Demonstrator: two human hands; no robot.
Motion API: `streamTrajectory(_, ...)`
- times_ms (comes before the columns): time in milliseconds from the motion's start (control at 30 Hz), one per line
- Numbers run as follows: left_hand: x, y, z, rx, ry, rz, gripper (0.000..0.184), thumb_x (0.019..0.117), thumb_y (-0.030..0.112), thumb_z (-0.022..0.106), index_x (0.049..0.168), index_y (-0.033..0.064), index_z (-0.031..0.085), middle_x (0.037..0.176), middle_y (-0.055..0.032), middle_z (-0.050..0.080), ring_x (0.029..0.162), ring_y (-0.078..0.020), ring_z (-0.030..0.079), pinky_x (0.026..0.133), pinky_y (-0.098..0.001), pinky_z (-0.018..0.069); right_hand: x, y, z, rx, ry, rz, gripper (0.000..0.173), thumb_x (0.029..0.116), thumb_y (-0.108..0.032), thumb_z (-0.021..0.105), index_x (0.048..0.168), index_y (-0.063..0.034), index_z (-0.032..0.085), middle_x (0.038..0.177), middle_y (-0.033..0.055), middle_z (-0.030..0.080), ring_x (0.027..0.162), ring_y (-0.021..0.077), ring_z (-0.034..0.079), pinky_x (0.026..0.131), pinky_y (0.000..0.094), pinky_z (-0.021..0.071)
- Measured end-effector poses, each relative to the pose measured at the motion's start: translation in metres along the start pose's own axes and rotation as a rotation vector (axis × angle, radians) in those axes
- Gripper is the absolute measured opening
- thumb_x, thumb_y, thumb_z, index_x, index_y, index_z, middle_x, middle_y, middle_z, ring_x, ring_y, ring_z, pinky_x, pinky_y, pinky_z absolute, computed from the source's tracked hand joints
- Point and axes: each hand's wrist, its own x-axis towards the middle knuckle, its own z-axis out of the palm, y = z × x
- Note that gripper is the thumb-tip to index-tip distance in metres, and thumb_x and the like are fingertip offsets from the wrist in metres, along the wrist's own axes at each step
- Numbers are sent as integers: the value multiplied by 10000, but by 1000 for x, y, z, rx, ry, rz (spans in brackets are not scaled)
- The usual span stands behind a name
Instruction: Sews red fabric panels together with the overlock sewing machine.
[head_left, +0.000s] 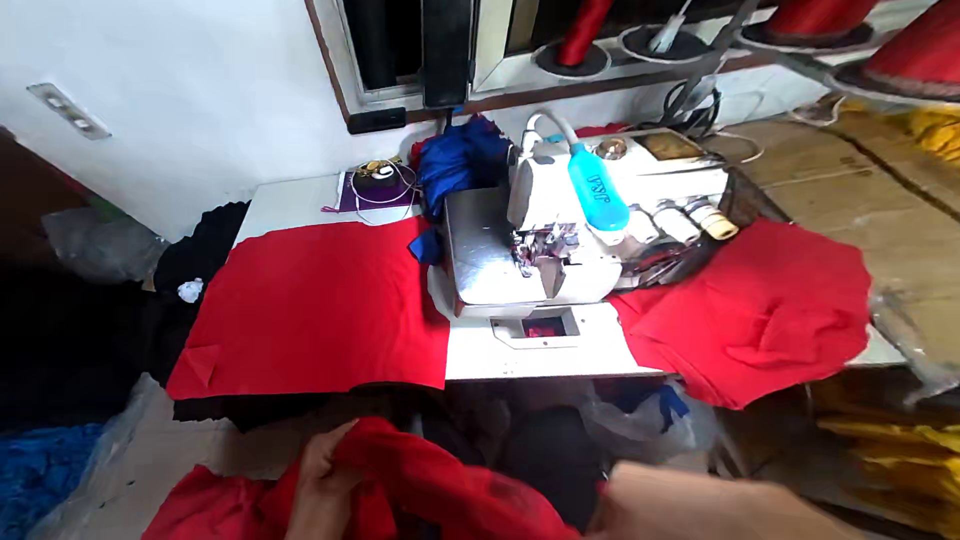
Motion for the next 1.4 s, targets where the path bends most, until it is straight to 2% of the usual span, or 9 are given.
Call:
streamTrajectory(133,-25,-6,18,-152,320,-190,424,908,-146,447,916,204,685,831,182,752,798,73,696,766,-172,592,49,-20,-49,-469,1315,-69,270,969,-157,648,1219,-55,670,1111,80,721,1021,128,686,863,324,582)
streamTrajectory(200,-17,-6,30,-152,412,-229,272,1003,-47,435,998,117,652,834,151,740,814,62,696,801,-187,595,80,-19,-44,-499,1322,-97,371,1049,-175,532,1390,-31,545,1399,107,602,1319,176,549,1110,380,451)
streamTrajectory(400,-22,-76,27,93,402,-605,420,1034,268,571,1235,-99,606,1098,-168,711,1036,-159,690,957,-384,559,153,116,92,-407,774,89,286,1007,-243,619,1246,-107,696,1398,135,635,1325,314,588,1097,537,477)
streamTrajectory(567,-33,-85,-13,746,-353,-944,522,1002,401,620,978,-116,686,926,-267,696,890,-381,697,848,-578,539,146,140,100,-311,935,178,307,1036,-361,579,1159,-137,748,1295,63,704,1260,243,636,1045,431,527)
streamTrajectory(800,124,-40,25,1000,6,110,260,1011,177,614,1186,26,733,1147,-155,719,1027,-295,712,888,-491,585,156,139,89,-147,1124,446,378,959,-436,664,1064,-82,746,1032,66,738,965,236,702,837,430,586)
streamTrajectory(900,189,-68,37,1029,-126,175,300,992,75,625,1284,13,655,1341,-194,601,1158,-346,648,923,-521,568,163,135,91,-190,1046,541,389,970,-461,616,920,-95,737,901,68,712,882,271,695,755,442,576)
streamTrajectory(1033,208,-63,35,1021,-190,104,87,964,49,661,1025,-3,694,1095,-185,684,965,-359,685,832,-578,559,141,122,86,230,964,523,326,985,-387,627,947,-79,726,970,51,714,984,197,661,888,386,527)
streamTrajectory(1167,186,-13,76,735,35,483,64,950,62,665,983,16,693,957,-85,661,751,-109,634,668,-262,564,92,94,74,817,1163,201,142,962,-245,670,884,-128,685,758,-77,642,687,4,605,629,207,515)
streamTrajectory(1400,162,-28,146,797,-278,714,408,1037,208,528,1396,37,619,1451,-99,605,1410,-240,510,1208,-442,376,3,99,87,725,1500,506,119,889,-221,734,938,-135,668,696,-72,645,593,16,599,538,172,500)
